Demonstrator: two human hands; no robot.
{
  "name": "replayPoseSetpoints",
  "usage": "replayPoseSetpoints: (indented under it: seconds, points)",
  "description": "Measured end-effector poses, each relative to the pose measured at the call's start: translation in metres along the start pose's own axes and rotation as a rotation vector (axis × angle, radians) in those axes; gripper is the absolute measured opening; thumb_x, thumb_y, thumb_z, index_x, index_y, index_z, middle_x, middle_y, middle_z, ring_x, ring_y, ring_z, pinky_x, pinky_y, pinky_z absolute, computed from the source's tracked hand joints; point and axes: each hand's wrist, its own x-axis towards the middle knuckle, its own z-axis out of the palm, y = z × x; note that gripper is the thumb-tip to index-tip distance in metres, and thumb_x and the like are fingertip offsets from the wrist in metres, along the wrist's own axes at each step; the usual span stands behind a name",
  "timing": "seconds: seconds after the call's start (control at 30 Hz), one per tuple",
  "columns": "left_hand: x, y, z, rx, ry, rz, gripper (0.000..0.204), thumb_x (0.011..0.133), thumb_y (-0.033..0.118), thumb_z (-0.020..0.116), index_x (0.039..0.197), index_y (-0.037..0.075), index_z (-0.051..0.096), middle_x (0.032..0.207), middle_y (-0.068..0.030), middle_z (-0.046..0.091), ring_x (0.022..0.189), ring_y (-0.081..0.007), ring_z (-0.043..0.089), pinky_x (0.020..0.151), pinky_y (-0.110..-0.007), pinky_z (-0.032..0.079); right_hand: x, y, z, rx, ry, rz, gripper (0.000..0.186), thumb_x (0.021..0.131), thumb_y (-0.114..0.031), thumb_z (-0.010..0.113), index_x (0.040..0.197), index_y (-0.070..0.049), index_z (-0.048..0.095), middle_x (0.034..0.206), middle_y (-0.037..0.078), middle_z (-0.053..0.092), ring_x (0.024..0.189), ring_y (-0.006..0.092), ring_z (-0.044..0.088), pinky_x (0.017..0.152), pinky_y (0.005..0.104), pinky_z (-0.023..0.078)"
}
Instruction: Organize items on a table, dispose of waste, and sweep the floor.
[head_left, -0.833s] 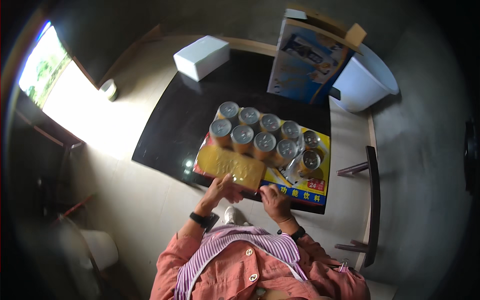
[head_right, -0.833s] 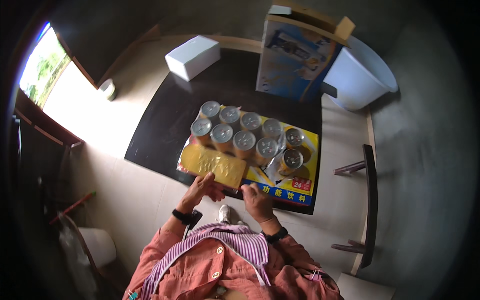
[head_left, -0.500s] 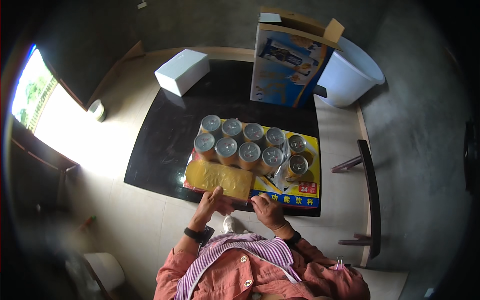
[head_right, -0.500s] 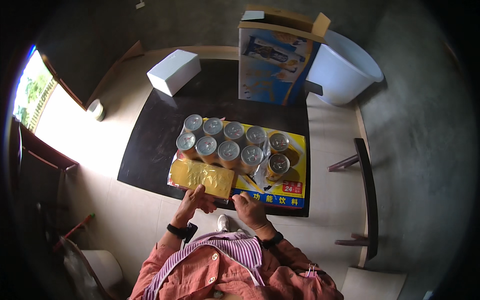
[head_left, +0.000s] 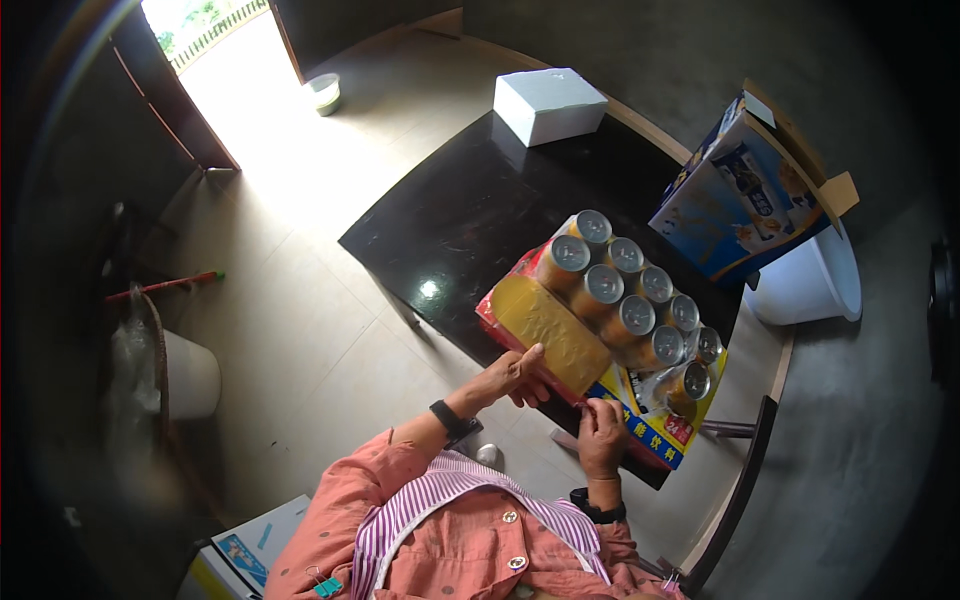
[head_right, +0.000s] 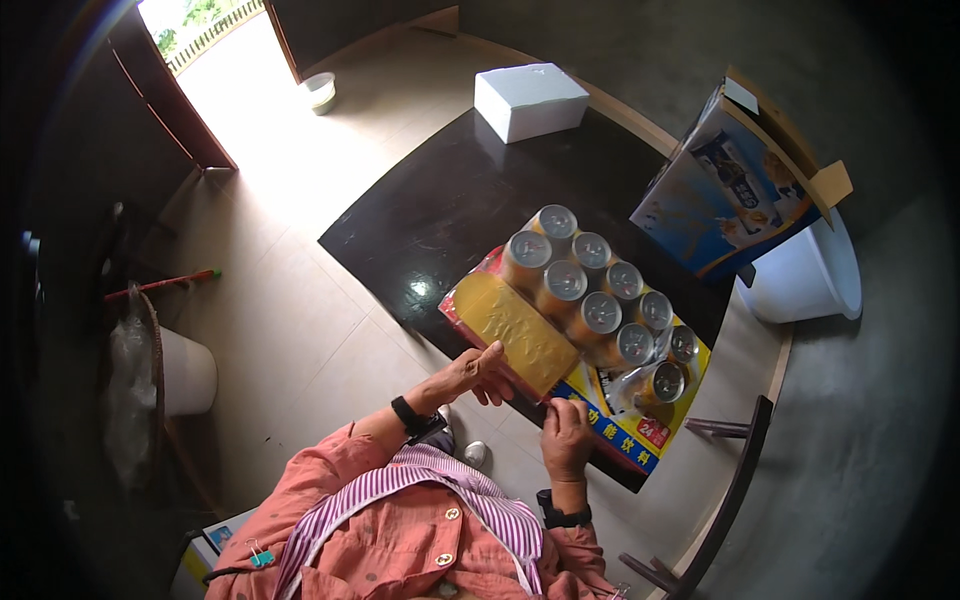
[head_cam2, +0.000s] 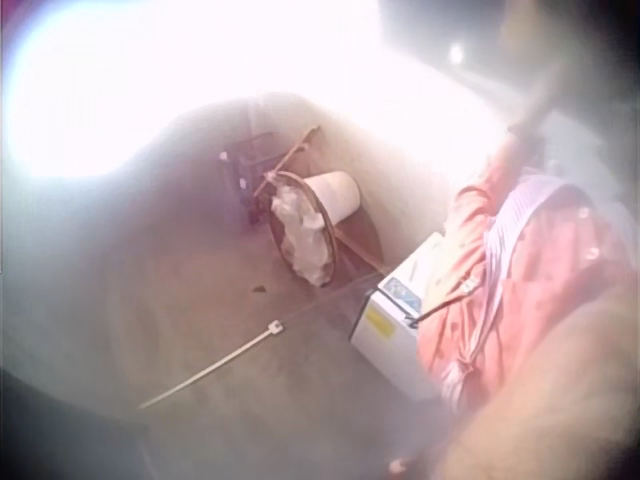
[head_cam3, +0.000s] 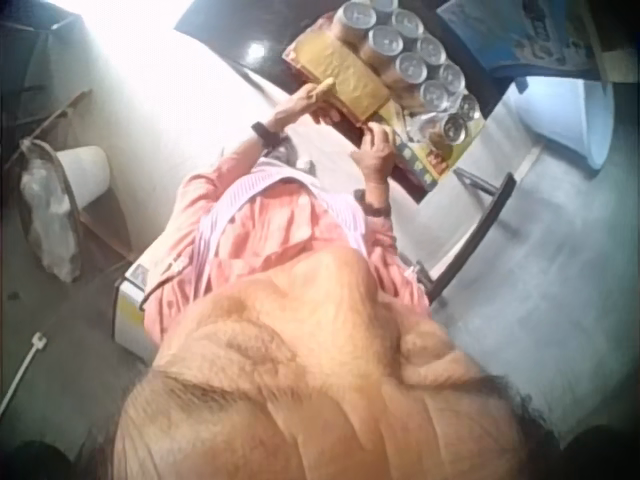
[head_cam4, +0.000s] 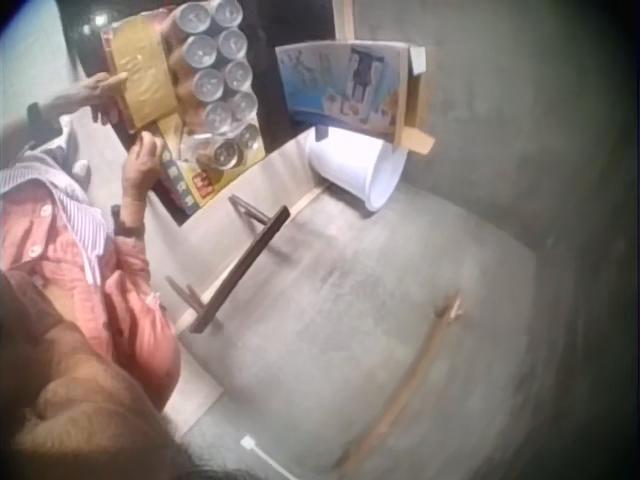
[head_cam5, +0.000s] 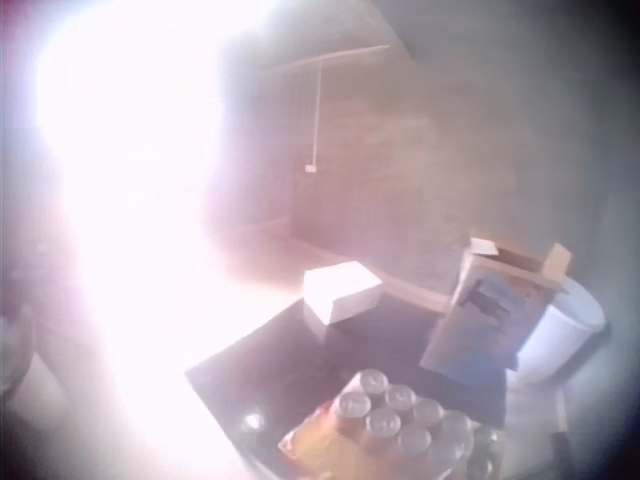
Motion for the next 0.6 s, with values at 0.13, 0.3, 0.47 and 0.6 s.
replayPoseSetpoints:
  seconds: [0.13,0.3,0.47,0.6]
  points:
    - [-0.022,0.005,-0.038,0.024,-0.024,-0.031,0.072,0.09,0.062,0.028,0.103,-0.001,0.063,0.081,-0.0117,0.067,0.064,-0.0179,0.064,0.055,-0.026,0.051,-0.011,-0.015,-0.016,0.046,0.026,0.064,0.01,0.076,0.001,0.061,0.085,-0.003,0.058,0.079,0.012,0.058,0.075,0.0304,0.058,0.066,0.0341,0.047]
    - [-0.078,-0.001,-0.136,0.106,0.138,-0.032,0.059,0.092,0.052,0.039,0.101,-0.002,0.062,0.082,-0.0121,0.067,0.066,-0.0178,0.065,0.057,-0.026,0.052,0.001,-0.081,0.011,0.197,-0.097,0.117,0.01,0.076,0.0,0.061,0.085,-0.002,0.059,0.078,0.012,0.06,0.071,0.0315,0.059,0.063,0.0359,0.049]
    - [-0.153,0.004,-0.238,0.153,0.245,0.058,0.05,0.093,0.044,0.043,0.099,-0.002,0.061,0.082,-0.0117,0.067,0.066,-0.0168,0.065,0.057,-0.026,0.051,0.061,-0.128,0.081,0.072,-0.04,0.171,0.007,0.08,-0.006,0.059,0.086,-0.003,0.061,0.077,0.015,0.062,0.071,0.03,0.062,0.062,0.0349,0.049]
    - [-0.219,0.012,-0.324,0.048,0.397,0.032,0.043,0.095,0.036,0.044,0.1,-0.003,0.06,0.082,-0.012,0.067,0.064,-0.0164,0.063,0.057,-0.026,0.051,0.096,-0.202,0.131,0.292,-0.126,0.307,0.008,0.084,-0.007,0.057,0.085,0.0,0.06,0.067,0.006,0.061,0.056,0.0121,0.061,0.052,0.025,0.048]
